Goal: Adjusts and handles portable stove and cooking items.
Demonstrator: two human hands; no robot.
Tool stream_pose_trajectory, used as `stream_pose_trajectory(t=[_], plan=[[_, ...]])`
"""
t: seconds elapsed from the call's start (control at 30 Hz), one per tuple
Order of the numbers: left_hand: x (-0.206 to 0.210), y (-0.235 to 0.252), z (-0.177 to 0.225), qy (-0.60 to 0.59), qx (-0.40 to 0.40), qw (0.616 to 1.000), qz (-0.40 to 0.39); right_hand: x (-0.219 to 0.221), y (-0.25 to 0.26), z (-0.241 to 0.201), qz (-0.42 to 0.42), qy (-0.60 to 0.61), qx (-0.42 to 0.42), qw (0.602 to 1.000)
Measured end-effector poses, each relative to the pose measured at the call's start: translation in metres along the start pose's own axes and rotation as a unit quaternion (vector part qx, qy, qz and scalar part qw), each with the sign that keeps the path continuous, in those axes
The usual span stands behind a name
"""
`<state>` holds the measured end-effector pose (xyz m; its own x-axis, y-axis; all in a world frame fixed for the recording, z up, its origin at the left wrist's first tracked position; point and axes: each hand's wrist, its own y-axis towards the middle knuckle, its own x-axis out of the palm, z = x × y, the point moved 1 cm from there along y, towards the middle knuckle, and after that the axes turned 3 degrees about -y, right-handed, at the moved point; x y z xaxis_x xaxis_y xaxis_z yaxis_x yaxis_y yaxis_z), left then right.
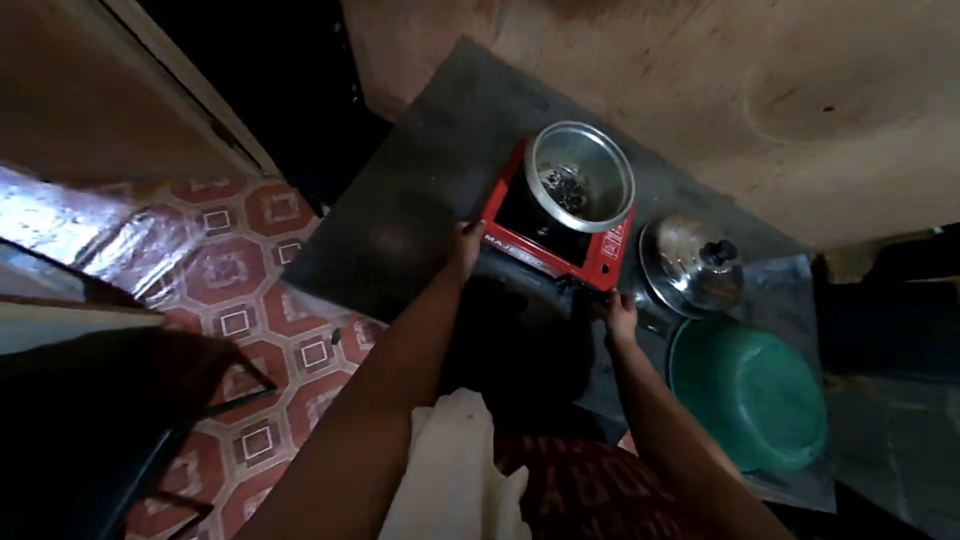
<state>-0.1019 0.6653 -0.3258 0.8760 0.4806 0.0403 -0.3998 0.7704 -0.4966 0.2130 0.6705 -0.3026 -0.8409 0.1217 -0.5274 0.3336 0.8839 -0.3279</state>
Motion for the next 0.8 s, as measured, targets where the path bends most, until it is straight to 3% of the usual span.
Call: stream_pose_trajectory(t=[0.23, 0.37, 0.63, 0.8], plan=[[0.0, 0.0, -0.003, 0.005, -0.013, 1.0, -0.014, 0.008, -0.021, 0.0, 0.028, 0.054, 0.09, 0.994], [0.002, 0.0, -0.007, 0.008, -0.013, 1.0, -0.006, 0.018, -0.037, -0.004, -0.043, 0.114, 0.127, 0.984], [0.002, -0.006, 0.0, 0.033, -0.022, 0.999, -0.015, 0.024, -0.009, 0.019, -0.127, 0.238, 0.147, 0.952], [0.002, -0.006, -0.001, 0.052, -0.018, 0.998, -0.014, 0.025, -0.009, 0.017, -0.113, 0.28, 0.161, 0.94]])
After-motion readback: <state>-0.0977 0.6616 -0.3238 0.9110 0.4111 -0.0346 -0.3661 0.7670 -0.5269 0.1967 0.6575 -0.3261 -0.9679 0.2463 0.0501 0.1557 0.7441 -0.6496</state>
